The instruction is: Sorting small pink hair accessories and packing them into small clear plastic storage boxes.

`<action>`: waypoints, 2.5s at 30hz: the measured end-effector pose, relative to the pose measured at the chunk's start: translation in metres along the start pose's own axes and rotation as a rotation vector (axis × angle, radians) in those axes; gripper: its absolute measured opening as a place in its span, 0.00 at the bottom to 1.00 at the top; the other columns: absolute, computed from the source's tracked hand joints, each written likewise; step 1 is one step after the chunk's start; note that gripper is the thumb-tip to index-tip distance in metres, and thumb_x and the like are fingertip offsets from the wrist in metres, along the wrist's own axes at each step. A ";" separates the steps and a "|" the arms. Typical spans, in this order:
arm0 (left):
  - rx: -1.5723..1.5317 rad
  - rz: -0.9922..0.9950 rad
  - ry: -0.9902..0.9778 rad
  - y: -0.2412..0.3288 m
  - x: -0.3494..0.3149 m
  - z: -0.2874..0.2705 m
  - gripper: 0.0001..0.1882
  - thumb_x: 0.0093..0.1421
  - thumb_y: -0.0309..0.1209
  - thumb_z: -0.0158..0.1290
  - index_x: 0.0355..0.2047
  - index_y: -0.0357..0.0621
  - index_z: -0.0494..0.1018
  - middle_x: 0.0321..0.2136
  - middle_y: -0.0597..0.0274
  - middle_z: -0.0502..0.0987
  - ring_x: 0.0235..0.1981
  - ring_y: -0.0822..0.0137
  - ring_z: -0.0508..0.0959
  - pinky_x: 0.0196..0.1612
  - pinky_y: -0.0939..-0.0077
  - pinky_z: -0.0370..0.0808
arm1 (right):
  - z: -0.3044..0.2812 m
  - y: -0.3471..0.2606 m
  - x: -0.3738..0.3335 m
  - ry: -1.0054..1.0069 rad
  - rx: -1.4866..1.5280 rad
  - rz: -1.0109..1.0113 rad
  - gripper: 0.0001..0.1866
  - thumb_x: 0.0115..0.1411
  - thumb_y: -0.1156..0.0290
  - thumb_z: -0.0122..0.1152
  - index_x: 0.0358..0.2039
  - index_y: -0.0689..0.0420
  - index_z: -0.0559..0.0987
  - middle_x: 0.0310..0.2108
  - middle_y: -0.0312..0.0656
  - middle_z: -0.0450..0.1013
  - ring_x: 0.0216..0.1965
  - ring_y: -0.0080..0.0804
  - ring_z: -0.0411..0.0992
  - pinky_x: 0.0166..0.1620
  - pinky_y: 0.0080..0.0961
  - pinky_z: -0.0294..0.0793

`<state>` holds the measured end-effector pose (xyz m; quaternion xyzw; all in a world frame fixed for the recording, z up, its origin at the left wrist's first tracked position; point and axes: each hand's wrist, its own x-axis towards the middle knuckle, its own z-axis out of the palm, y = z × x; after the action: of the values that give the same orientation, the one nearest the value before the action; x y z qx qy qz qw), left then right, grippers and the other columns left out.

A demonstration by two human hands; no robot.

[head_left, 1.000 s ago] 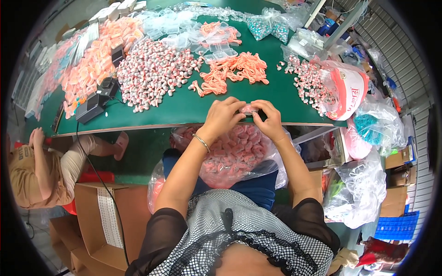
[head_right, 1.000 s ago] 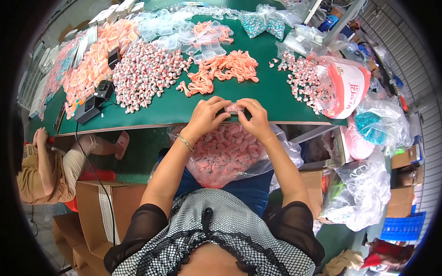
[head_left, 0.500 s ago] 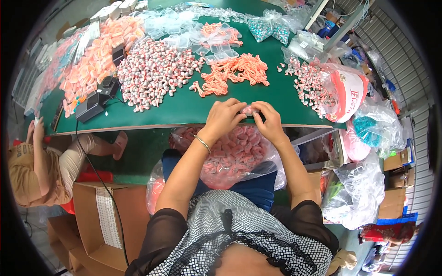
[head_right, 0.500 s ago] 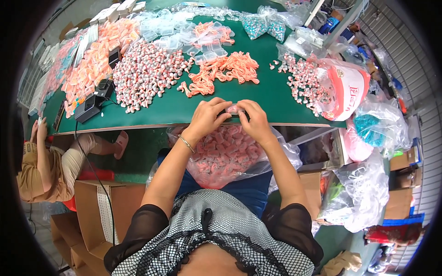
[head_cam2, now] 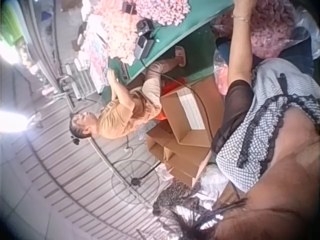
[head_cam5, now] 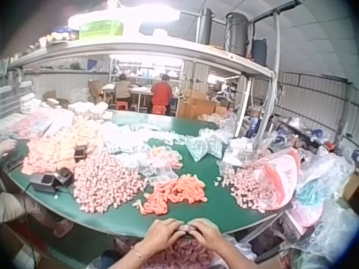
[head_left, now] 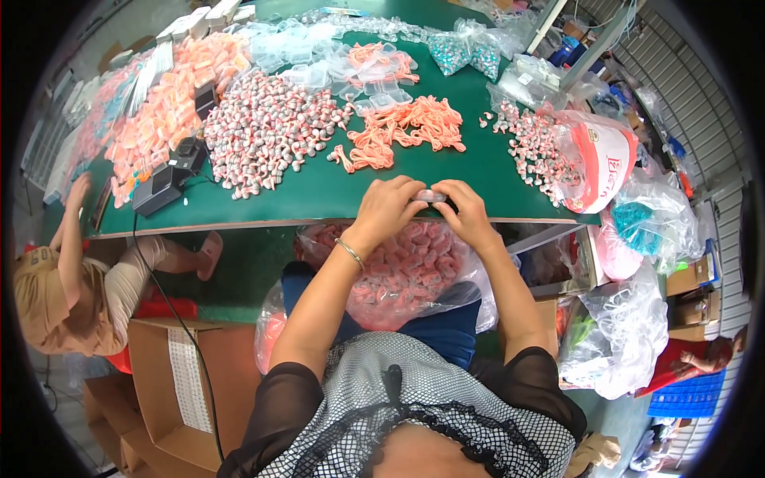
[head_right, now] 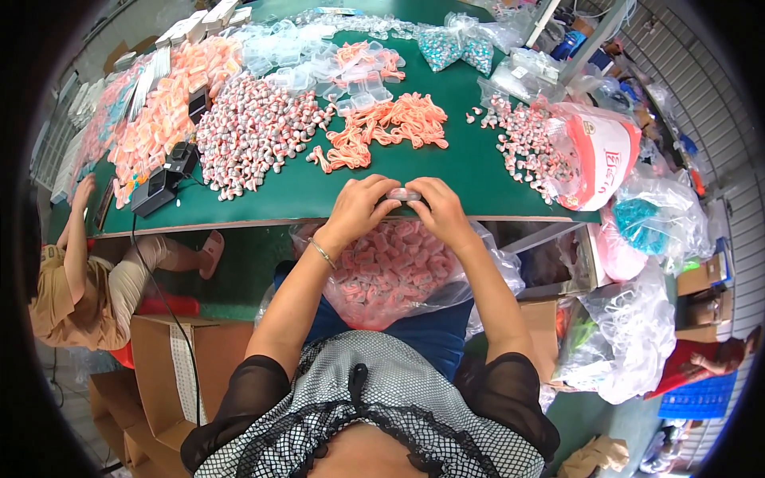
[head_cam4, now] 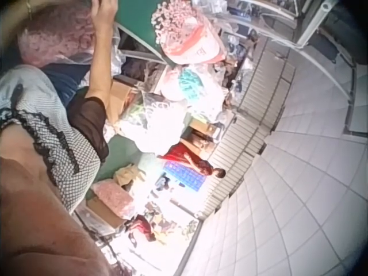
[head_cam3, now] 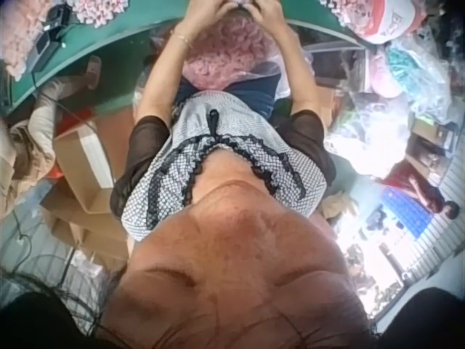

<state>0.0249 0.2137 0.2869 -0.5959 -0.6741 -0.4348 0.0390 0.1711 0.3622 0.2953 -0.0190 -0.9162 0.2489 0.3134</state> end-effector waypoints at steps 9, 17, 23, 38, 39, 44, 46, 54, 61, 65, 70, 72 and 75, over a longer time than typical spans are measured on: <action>-0.166 0.051 -0.012 -0.008 -0.006 0.000 0.10 0.54 0.30 0.58 0.36 0.42 0.77 0.35 0.58 0.78 0.37 0.53 0.77 0.40 0.60 0.74 | 0.004 -0.007 -0.004 0.005 0.020 -0.022 0.15 0.50 0.79 0.65 0.40 0.62 0.76 0.37 0.46 0.76 0.40 0.46 0.74 0.43 0.36 0.74; -0.203 -0.032 0.086 -0.003 -0.006 0.005 0.14 0.51 0.27 0.59 0.39 0.42 0.75 0.38 0.56 0.77 0.38 0.51 0.77 0.41 0.60 0.74 | 0.009 -0.007 0.004 0.034 0.060 -0.024 0.19 0.47 0.80 0.66 0.42 0.59 0.76 0.45 0.47 0.73 0.47 0.45 0.73 0.49 0.35 0.73; -0.049 -0.057 0.058 -0.002 -0.008 0.000 0.21 0.48 0.26 0.62 0.44 0.42 0.74 0.42 0.54 0.77 0.44 0.51 0.75 0.47 0.60 0.72 | 0.008 -0.004 0.004 0.011 0.122 0.040 0.22 0.46 0.79 0.65 0.45 0.58 0.76 0.46 0.46 0.73 0.49 0.44 0.72 0.51 0.34 0.73; -0.345 -0.197 -0.229 -0.010 -0.124 0.083 0.18 0.55 0.30 0.60 0.46 0.45 0.76 0.40 0.52 0.73 0.38 0.52 0.78 0.40 0.64 0.77 | 0.020 0.032 0.014 0.240 0.128 0.276 0.08 0.53 0.81 0.59 0.34 0.60 0.80 0.33 0.40 0.76 0.29 0.27 0.74 0.34 0.21 0.74; -0.249 -0.315 -0.248 -0.024 -0.142 0.107 0.19 0.53 0.31 0.61 0.46 0.45 0.76 0.38 0.47 0.76 0.37 0.48 0.79 0.41 0.60 0.77 | 0.020 0.031 0.015 0.249 0.124 0.277 0.08 0.53 0.81 0.59 0.34 0.60 0.80 0.33 0.40 0.76 0.29 0.27 0.74 0.34 0.21 0.74; -0.129 -0.461 -0.411 -0.063 -0.176 0.169 0.19 0.52 0.29 0.54 0.46 0.45 0.76 0.33 0.42 0.80 0.36 0.43 0.80 0.41 0.52 0.77 | 0.018 0.031 0.010 0.215 0.047 0.289 0.05 0.53 0.79 0.58 0.31 0.59 0.80 0.33 0.41 0.76 0.31 0.34 0.76 0.36 0.26 0.75; -0.101 -0.527 -0.410 -0.069 -0.180 0.181 0.20 0.51 0.28 0.54 0.47 0.46 0.76 0.31 0.41 0.80 0.37 0.44 0.80 0.42 0.51 0.77 | 0.020 0.029 0.011 0.214 0.047 0.277 0.06 0.52 0.79 0.58 0.31 0.58 0.80 0.33 0.42 0.76 0.33 0.38 0.76 0.37 0.28 0.75; 0.002 -0.559 -0.614 -0.070 -0.169 0.167 0.21 0.49 0.25 0.50 0.45 0.45 0.77 0.34 0.39 0.79 0.37 0.44 0.81 0.41 0.52 0.77 | 0.027 0.033 0.083 0.199 -0.065 0.062 0.08 0.53 0.77 0.59 0.35 0.58 0.80 0.35 0.43 0.76 0.39 0.41 0.75 0.44 0.33 0.73; -0.321 -0.180 -0.246 -0.023 -0.119 0.090 0.11 0.55 0.28 0.53 0.38 0.41 0.78 0.36 0.49 0.79 0.39 0.48 0.79 0.43 0.58 0.77 | 0.080 0.064 0.172 0.129 -0.517 0.067 0.10 0.53 0.69 0.65 0.37 0.48 0.81 0.44 0.35 0.74 0.50 0.41 0.69 0.55 0.49 0.60; -0.398 -0.074 -0.209 0.010 -0.076 0.017 0.08 0.56 0.25 0.57 0.37 0.38 0.78 0.35 0.53 0.80 0.38 0.54 0.80 0.43 0.65 0.77 | 0.090 0.081 0.179 -0.010 -0.593 0.002 0.09 0.51 0.69 0.67 0.34 0.46 0.81 0.38 0.31 0.75 0.48 0.36 0.70 0.55 0.51 0.57; -0.193 -0.065 0.138 -0.007 -0.044 -0.056 0.08 0.54 0.23 0.56 0.36 0.41 0.78 0.32 0.53 0.80 0.35 0.51 0.79 0.40 0.62 0.76 | 0.056 0.053 0.160 0.131 -0.399 -0.150 0.05 0.52 0.74 0.63 0.31 0.50 0.80 0.35 0.36 0.75 0.45 0.36 0.71 0.54 0.48 0.61; 0.034 -0.089 0.358 -0.040 -0.030 -0.072 0.07 0.54 0.24 0.56 0.35 0.41 0.77 0.32 0.52 0.79 0.35 0.49 0.79 0.40 0.59 0.75 | 0.034 0.045 0.136 0.109 -0.282 -0.247 0.06 0.50 0.79 0.62 0.29 0.54 0.77 0.35 0.38 0.75 0.44 0.39 0.72 0.50 0.40 0.67; 0.422 -0.244 0.386 -0.072 -0.008 -0.097 0.09 0.52 0.27 0.57 0.36 0.48 0.78 0.31 0.57 0.76 0.36 0.55 0.75 0.39 0.61 0.70 | 0.011 0.032 0.089 0.052 -0.260 -0.237 0.08 0.48 0.84 0.60 0.28 0.57 0.75 0.34 0.40 0.74 0.42 0.42 0.72 0.45 0.36 0.71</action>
<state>-0.0776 0.1525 0.3034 -0.3958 -0.7961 -0.3917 0.2368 0.0893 0.4021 0.3227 0.0424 -0.9281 0.0889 0.3592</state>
